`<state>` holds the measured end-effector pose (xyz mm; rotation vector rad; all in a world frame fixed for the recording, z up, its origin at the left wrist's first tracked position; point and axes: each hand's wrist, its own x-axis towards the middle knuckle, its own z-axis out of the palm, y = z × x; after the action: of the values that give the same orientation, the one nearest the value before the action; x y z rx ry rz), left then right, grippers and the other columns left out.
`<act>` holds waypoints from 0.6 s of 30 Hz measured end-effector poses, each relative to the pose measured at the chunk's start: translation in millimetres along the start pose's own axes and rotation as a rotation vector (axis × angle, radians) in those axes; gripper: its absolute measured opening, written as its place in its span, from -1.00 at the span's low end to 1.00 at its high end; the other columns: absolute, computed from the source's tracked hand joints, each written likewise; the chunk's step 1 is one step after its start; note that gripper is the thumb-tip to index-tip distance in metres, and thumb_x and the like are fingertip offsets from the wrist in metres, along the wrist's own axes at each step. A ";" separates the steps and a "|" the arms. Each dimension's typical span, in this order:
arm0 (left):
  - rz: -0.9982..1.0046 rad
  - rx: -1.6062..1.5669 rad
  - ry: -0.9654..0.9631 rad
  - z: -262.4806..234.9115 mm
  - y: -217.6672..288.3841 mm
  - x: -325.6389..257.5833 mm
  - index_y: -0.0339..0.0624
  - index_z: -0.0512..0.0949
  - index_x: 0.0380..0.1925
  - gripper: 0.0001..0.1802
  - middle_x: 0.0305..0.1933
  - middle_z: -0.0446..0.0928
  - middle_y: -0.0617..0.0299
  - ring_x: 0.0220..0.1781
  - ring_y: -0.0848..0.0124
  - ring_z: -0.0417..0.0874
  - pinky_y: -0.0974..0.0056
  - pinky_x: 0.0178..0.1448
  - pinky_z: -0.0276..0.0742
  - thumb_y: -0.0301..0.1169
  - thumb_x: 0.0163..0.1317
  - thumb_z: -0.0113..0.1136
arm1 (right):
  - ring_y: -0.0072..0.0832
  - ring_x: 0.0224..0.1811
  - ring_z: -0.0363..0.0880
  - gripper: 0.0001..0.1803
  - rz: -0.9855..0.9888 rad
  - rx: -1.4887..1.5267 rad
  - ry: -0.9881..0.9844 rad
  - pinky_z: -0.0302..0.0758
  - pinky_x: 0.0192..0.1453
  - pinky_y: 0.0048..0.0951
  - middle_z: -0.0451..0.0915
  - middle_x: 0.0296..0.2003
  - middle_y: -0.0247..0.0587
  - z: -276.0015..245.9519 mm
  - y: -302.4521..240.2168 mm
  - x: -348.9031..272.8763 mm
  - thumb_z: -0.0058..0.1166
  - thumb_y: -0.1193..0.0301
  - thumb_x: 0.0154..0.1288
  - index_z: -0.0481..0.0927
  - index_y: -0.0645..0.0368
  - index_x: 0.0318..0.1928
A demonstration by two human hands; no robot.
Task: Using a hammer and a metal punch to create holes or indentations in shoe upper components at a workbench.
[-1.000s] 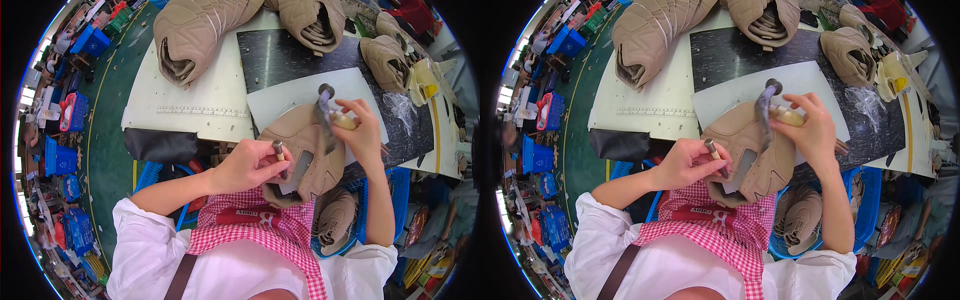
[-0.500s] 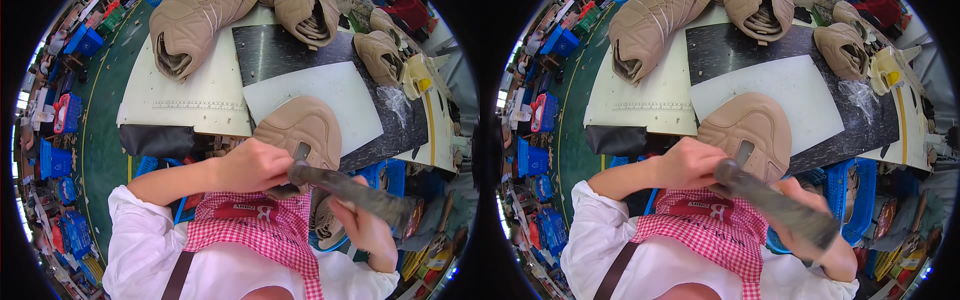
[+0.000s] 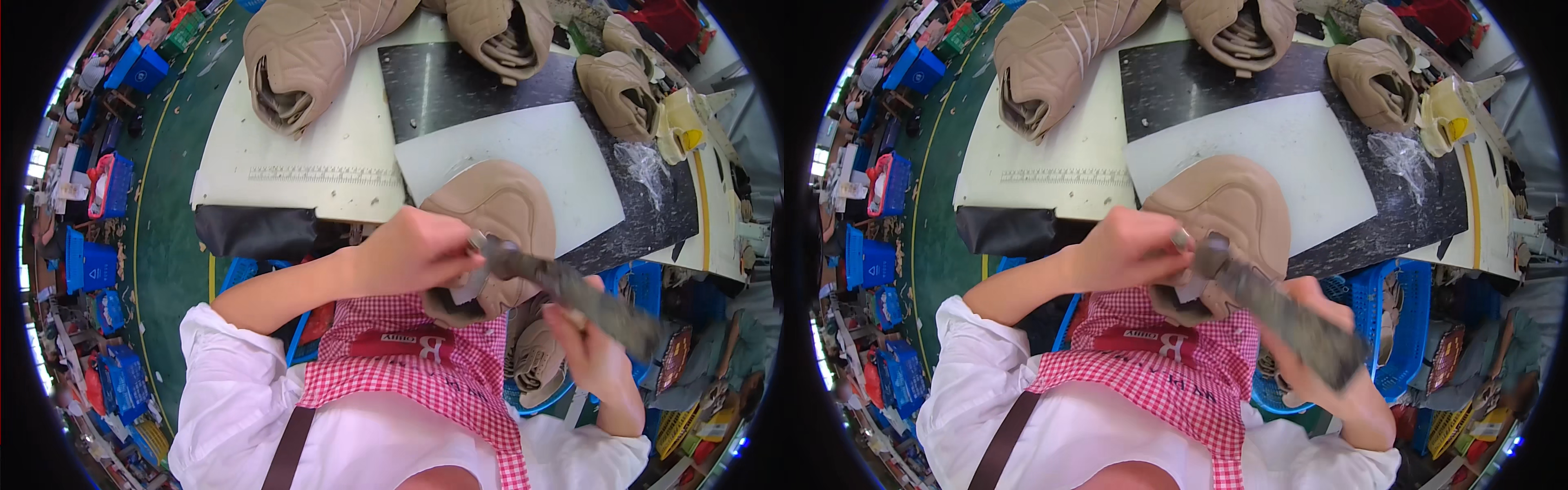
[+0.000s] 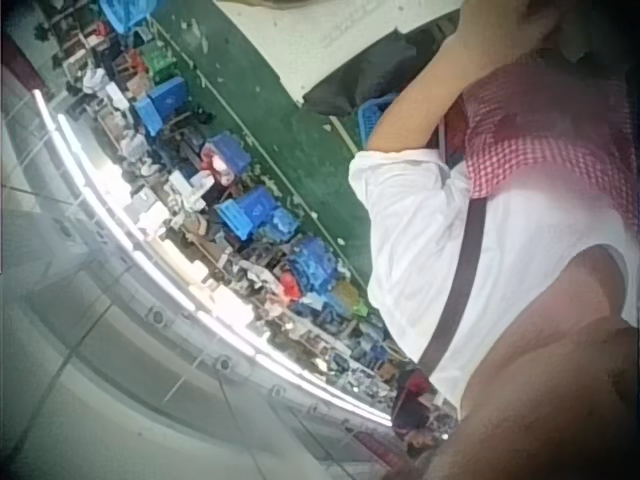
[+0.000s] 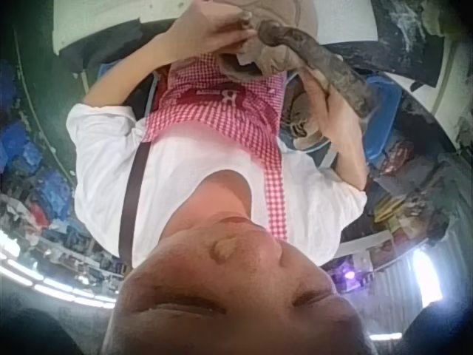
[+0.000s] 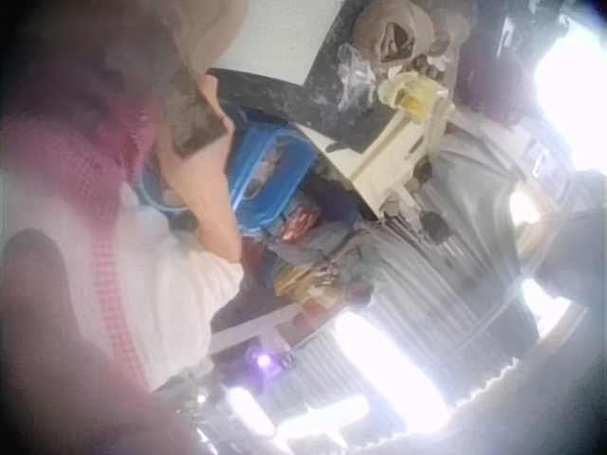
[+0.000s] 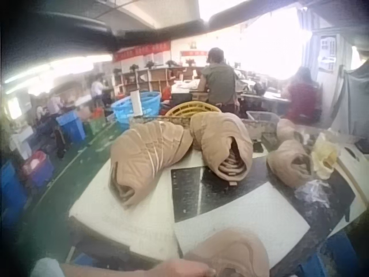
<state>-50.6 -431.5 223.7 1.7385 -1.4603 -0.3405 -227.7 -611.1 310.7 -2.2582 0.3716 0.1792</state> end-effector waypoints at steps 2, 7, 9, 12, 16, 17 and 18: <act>-0.237 -0.369 0.074 2.2 -12.4 -3.7 -0.31 0.51 -0.37 -0.88 -0.42 0.57 0.21 -0.38 0.49 0.61 0.44 -0.35 0.53 -0.47 0.13 0.18 | -0.51 -0.44 0.48 -0.79 -0.114 -0.091 0.188 0.42 -0.33 -0.49 0.51 -0.37 -0.07 6.0 26.4 0.2 0.12 0.54 0.11 0.49 0.29 -0.20; -0.373 -0.625 0.066 2.3 -4.6 6.2 -0.34 0.52 -0.31 -0.86 -0.36 0.57 0.23 -0.34 0.55 0.59 0.45 -0.30 0.54 -0.47 0.22 0.10 | -0.57 -0.52 0.45 -0.90 -0.581 0.067 0.914 0.43 -0.33 -0.32 0.53 -0.43 -0.24 -31.5 19.8 -36.9 0.04 0.49 0.14 0.51 0.18 -0.29; -0.194 -0.269 -0.005 -0.2 5.3 12.0 -0.34 0.52 -0.31 -0.86 -0.36 0.57 0.24 -0.33 0.55 0.59 0.44 -0.30 0.55 -0.47 0.22 0.10 | -0.54 -0.47 0.44 -0.82 -0.361 -0.012 0.670 0.43 -0.32 -0.36 0.51 -0.40 -0.24 -26.2 12.9 -27.4 0.06 0.43 0.15 0.48 0.21 -0.23; 0.004 0.156 -0.041 -1.1 7.4 0.7 -0.35 0.52 -0.33 -0.87 -0.37 0.57 0.25 -0.35 0.54 0.59 0.44 -0.28 0.55 -0.47 0.22 0.09 | -0.43 -0.33 0.44 -0.58 0.236 -0.235 -0.137 0.41 -0.28 -0.47 0.45 -0.29 -0.23 -5.4 -10.4 6.8 0.10 0.26 0.21 0.40 0.29 -0.03; -0.439 -0.641 0.182 3.9 -11.9 4.1 -0.37 0.53 -0.34 -0.86 -0.41 0.57 0.26 -0.39 0.53 0.60 0.45 -0.27 0.55 -0.47 0.22 0.10 | -0.65 -0.38 0.33 -0.59 -0.182 -0.060 0.214 0.31 -0.30 -0.62 0.38 -0.30 -0.30 -5.5 35.7 2.0 0.08 0.51 0.18 0.33 0.25 0.04; -0.447 -0.637 0.190 4.6 -13.1 2.1 -0.37 0.53 -0.34 -0.86 -0.41 0.57 0.26 -0.39 0.53 0.60 0.45 -0.27 0.55 -0.47 0.22 0.10 | -0.67 -0.43 0.31 -0.61 -0.198 0.024 0.436 0.29 -0.34 -0.64 0.39 -0.35 -0.29 -4.4 40.6 -0.4 0.06 0.53 0.19 0.33 0.24 0.04; -0.447 -0.669 0.192 3.8 -13.1 4.4 -0.37 0.52 -0.34 -0.85 -0.41 0.57 0.26 -0.38 0.54 0.60 0.46 -0.27 0.55 -0.46 0.22 0.11 | -0.67 -0.43 0.31 -0.61 -0.196 0.019 0.437 0.29 -0.34 -0.64 0.39 -0.35 -0.29 -13.0 37.0 -5.8 0.06 0.53 0.19 0.33 0.24 0.04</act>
<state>-42.8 -437.2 213.1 1.4631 -0.6863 -0.7736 -245.0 -642.7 294.1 -2.2885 0.3723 -0.4233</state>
